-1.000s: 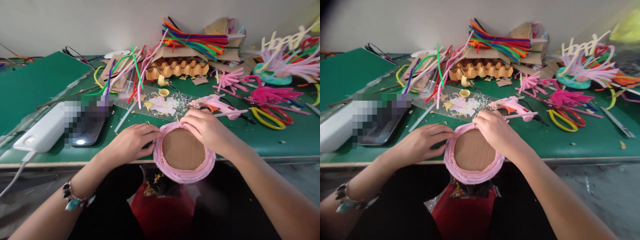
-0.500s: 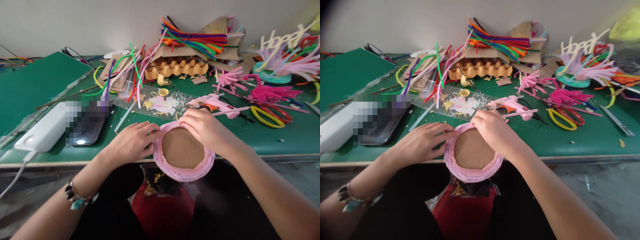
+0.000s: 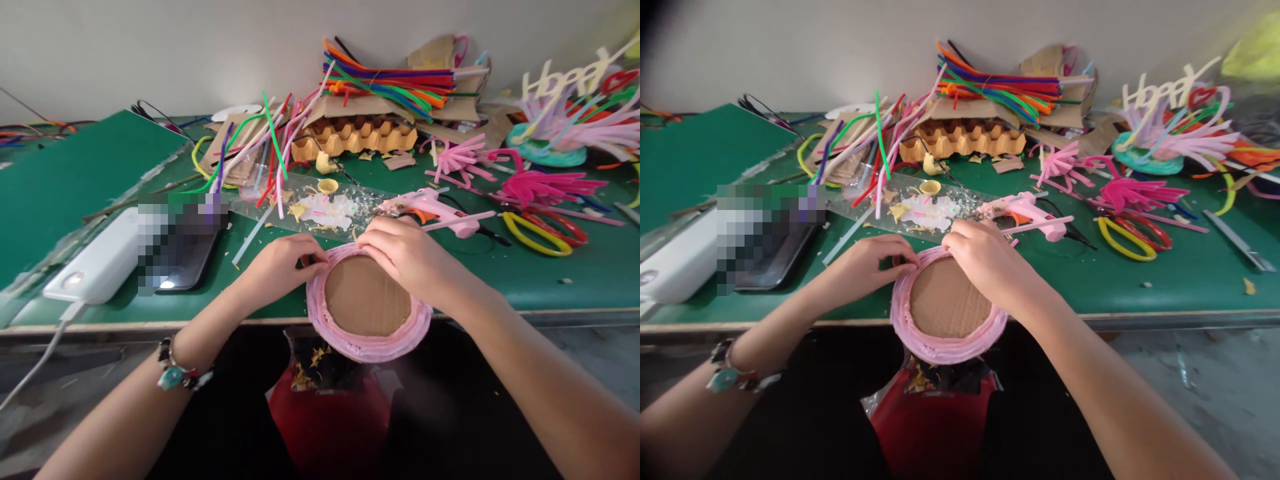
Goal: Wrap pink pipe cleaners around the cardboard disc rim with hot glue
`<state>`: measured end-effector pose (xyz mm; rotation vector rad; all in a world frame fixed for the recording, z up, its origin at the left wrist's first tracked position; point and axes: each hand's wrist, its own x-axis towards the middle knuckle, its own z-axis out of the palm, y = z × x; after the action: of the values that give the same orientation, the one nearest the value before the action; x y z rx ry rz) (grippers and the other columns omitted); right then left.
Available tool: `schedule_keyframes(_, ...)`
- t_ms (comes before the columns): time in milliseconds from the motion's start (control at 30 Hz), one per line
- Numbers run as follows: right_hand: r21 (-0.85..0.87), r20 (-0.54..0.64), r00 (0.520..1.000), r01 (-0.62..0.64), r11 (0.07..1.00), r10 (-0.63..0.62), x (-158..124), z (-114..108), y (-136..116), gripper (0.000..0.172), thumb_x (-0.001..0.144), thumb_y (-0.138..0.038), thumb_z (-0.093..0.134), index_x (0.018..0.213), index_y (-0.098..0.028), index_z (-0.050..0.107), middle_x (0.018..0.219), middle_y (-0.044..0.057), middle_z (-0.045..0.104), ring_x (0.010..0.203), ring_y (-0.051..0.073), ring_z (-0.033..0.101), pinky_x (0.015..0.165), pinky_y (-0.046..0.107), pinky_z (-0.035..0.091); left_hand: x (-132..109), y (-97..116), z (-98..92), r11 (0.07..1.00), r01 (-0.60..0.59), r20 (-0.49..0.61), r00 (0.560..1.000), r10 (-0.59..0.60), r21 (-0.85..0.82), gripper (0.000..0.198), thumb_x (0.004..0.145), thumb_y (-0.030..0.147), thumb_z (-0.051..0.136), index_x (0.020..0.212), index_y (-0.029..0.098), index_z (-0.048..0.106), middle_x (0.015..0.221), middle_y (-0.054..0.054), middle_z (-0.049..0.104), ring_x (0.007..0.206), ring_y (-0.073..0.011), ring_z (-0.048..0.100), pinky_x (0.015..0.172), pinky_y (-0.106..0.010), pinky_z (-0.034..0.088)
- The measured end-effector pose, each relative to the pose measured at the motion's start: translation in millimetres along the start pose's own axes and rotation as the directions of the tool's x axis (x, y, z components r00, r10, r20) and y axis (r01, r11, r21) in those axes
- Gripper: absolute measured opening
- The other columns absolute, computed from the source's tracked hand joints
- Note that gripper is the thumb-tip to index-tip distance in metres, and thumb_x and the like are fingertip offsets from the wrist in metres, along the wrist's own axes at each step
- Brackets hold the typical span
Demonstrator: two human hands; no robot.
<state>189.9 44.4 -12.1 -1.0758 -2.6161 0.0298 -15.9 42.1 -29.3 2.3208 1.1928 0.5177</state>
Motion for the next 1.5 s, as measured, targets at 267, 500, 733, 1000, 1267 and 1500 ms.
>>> schedule_keyframes(267, -0.018, -0.011, 1.000, 0.020, 1.000, -0.020, 0.2, 1.3, 0.8, 0.022, 0.085, -0.012, 0.041, 0.078, -0.013, 0.062, 0.083, 0.008, 0.060, 0.073, 0.015, 0.052, 0.069, 0.030, 0.039, 14.6, 7.9, -0.8, 0.979, 0.202, 0.045, 0.978, -0.204, 0.034, 0.007, 0.070, 0.023, 0.056, 0.068, 0.018, 0.061, 0.067, 0.002, 0.061, 0.059, -0.0094, 0.051, 0.055, -0.022, 0.036)
schedule_keyframes(500, -0.047, 0.019, 1.000, 0.001, 0.999, 0.000, 0.3, 1.3, -0.8, 0.018, 0.083, -0.011, 0.045, 0.078, -0.011, 0.063, 0.082, 0.008, 0.060, 0.073, 0.016, 0.052, 0.068, 0.030, 0.038, 17.8, 10.2, -1.1, 0.972, 0.217, 0.083, 0.971, -0.224, 0.085, 0.008, 0.068, 0.025, 0.054, 0.067, 0.019, 0.059, 0.067, 0.003, 0.059, 0.060, -0.0096, 0.049, 0.055, -0.023, 0.033)
schedule_keyframes(733, -0.003, -0.021, 1.000, 0.015, 1.000, -0.015, 0.7, 2.2, 1.1, 0.021, 0.085, -0.012, 0.041, 0.079, -0.011, 0.062, 0.083, 0.009, 0.059, 0.074, 0.016, 0.052, 0.069, 0.030, 0.039, 20.8, 13.8, -2.3, 0.952, 0.267, 0.085, 0.956, -0.281, 0.149, 0.008, 0.067, 0.025, 0.053, 0.064, 0.019, 0.057, 0.062, 0.004, 0.056, 0.057, -0.0098, 0.048, 0.054, -0.023, 0.031)
schedule_keyframes(1000, 0.051, -0.042, 0.999, 0.013, 0.999, -0.011, -0.9, 1.0, 2.3, 0.019, 0.085, -0.013, 0.043, 0.081, -0.011, 0.062, 0.083, 0.009, 0.059, 0.076, 0.016, 0.053, 0.069, 0.030, 0.040, 25.5, 6.0, -5.0, 0.968, 0.245, 0.165, 0.954, -0.251, 0.054, 0.016, 0.067, 0.022, 0.055, 0.082, 0.019, 0.055, 0.065, 0.005, 0.053, 0.056, -0.0083, 0.046, 0.054, -0.022, 0.032)
schedule_keyframes(1267, 0.026, -0.034, 0.999, -0.001, 1.000, 0.002, -0.3, 1.4, 2.8, 0.016, 0.083, -0.011, 0.047, 0.081, -0.010, 0.063, 0.082, 0.008, 0.059, 0.075, 0.017, 0.054, 0.068, 0.031, 0.041, 23.5, 2.3, -4.8, 0.963, 0.262, 0.178, 0.952, -0.247, -0.065, 0.017, 0.066, 0.026, 0.057, 0.081, 0.019, 0.055, 0.063, 0.006, 0.050, 0.054, -0.0069, 0.044, 0.055, -0.021, 0.034)
schedule_keyframes(1500, 0.052, -0.028, 1.000, 0.001, 0.999, 0.001, -1.6, 2.5, 3.0, 0.020, 0.085, -0.014, 0.042, 0.081, -0.012, 0.062, 0.083, 0.008, 0.058, 0.076, 0.016, 0.053, 0.069, 0.031, 0.040, 24.5, 9.5, -1.6, 0.959, 0.280, 0.150, 0.947, -0.283, 0.044, 0.017, 0.064, 0.025, 0.056, 0.080, 0.020, 0.053, 0.061, 0.007, 0.050, 0.052, -0.0077, 0.044, 0.051, -0.022, 0.031)
